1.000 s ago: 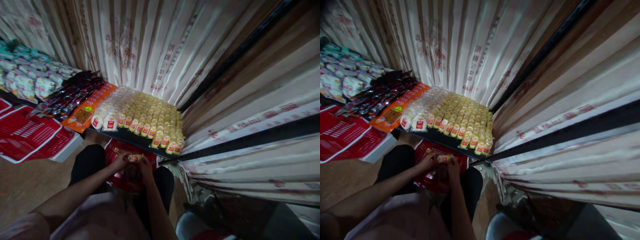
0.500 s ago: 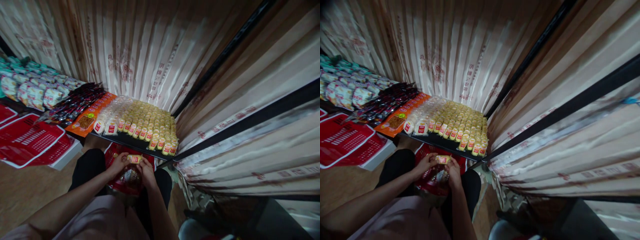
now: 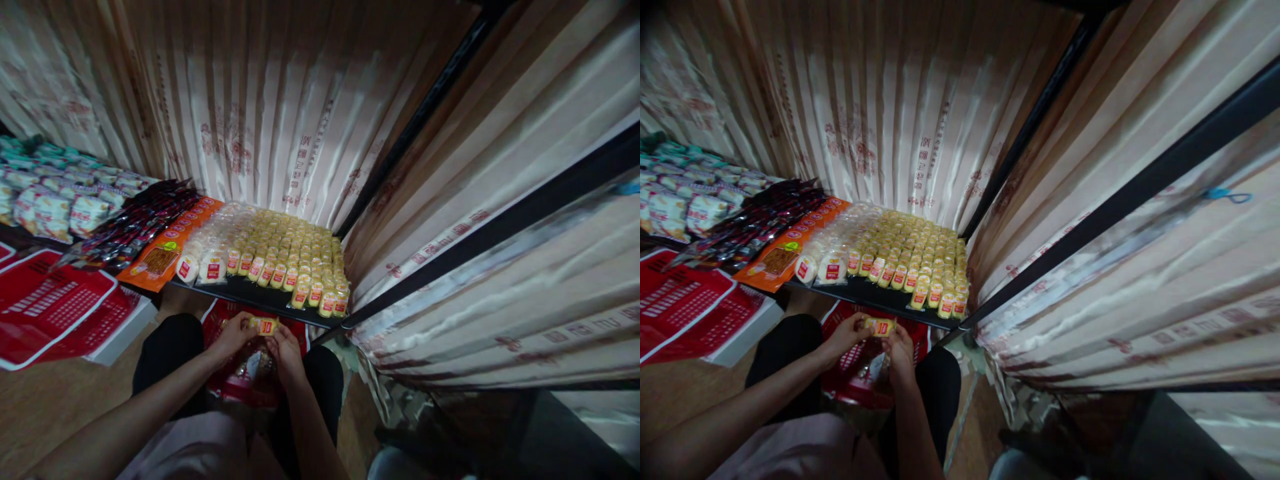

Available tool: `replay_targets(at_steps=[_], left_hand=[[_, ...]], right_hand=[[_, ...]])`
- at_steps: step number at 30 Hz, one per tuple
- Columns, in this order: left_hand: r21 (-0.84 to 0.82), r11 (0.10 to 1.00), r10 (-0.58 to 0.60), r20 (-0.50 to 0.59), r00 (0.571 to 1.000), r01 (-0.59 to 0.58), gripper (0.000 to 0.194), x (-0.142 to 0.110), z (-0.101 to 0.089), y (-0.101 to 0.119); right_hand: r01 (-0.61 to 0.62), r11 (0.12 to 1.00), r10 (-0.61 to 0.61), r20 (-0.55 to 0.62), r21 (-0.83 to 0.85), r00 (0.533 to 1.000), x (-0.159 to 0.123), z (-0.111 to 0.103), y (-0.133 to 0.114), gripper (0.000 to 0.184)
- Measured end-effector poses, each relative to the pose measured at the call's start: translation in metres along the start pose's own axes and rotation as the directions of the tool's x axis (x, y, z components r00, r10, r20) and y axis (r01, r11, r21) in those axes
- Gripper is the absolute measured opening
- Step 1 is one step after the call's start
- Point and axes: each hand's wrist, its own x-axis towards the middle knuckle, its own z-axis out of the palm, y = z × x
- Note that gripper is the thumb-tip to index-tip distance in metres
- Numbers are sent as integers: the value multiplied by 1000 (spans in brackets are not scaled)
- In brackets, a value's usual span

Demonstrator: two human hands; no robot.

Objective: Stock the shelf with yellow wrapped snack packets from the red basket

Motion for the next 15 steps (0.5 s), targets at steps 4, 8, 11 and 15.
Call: replay_targets(at_steps=[4, 8, 11, 15], left_hand=[[148, 981, 125, -2, 992, -123, 23, 15, 1, 10], [416, 862, 295, 55, 954, -290, 31, 31, 2, 39], [594, 712, 366, 140, 920, -373, 38, 43, 7, 66], [674, 615, 348, 235, 908, -410, 42, 60, 20, 94]], right_hand=[[101, 978, -101, 7, -184, 995, 1, 4, -14, 38], [291, 713, -402, -32, -638, 915, -11, 11, -36, 40], [342, 532, -538, 3, -774, 843, -18, 15, -47, 46], [502, 489, -584, 160, -714, 796, -17, 19, -52, 43]])
